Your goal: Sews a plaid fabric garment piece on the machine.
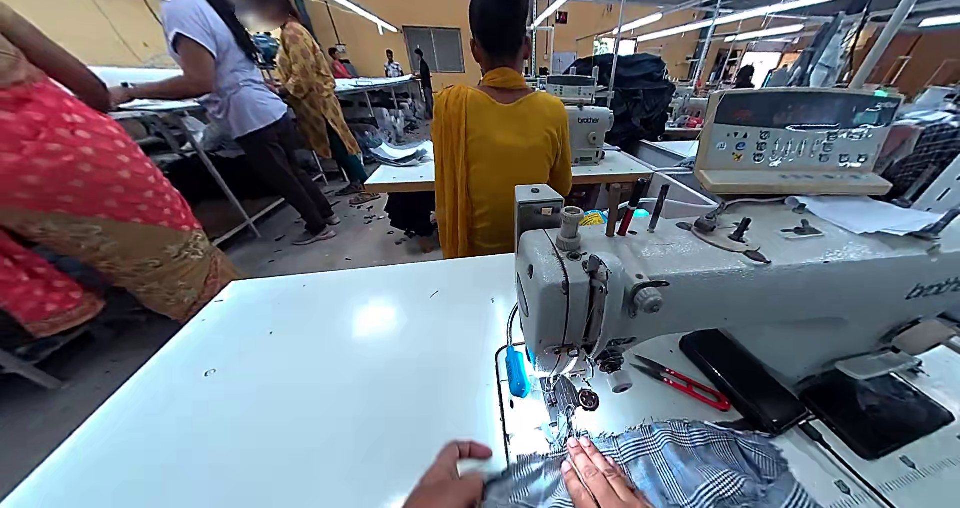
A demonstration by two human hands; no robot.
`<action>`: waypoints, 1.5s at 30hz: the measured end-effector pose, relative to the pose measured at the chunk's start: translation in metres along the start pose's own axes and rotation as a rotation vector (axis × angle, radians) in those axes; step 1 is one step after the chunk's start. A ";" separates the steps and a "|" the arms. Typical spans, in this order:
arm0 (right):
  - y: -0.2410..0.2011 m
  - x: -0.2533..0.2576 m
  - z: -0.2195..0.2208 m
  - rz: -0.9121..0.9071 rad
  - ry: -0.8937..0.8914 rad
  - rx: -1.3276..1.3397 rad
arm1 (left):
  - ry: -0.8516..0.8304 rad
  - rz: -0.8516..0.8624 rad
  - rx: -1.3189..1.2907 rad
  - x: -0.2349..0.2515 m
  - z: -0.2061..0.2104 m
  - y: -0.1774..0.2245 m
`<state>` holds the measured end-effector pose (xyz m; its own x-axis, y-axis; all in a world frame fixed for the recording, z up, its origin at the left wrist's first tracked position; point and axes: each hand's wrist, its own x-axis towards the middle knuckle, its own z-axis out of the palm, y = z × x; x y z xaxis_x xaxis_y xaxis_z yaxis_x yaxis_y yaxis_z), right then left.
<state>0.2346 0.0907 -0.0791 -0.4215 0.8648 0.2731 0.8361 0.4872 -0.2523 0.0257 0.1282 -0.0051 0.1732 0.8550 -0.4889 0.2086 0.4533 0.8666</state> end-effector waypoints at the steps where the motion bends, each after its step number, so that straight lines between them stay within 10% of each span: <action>1: -0.001 -0.001 0.000 0.001 -0.007 -0.006 | -0.002 -0.002 0.101 0.011 -0.005 0.006; 6: -0.006 0.000 0.006 0.019 0.000 -0.082 | 0.026 0.219 1.198 0.013 -0.001 0.011; 11: -0.004 0.000 0.008 0.003 0.064 -0.068 | -0.030 0.958 0.935 0.023 0.040 -0.029; 45: 0.040 0.044 0.003 -0.037 -0.029 -0.186 | -0.056 0.982 0.774 0.101 0.017 -0.035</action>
<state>0.2483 0.1484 -0.0799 -0.4605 0.8513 0.2513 0.8694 0.4897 -0.0660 0.0525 0.1945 -0.0870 0.6125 0.7270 0.3104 0.4754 -0.6525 0.5901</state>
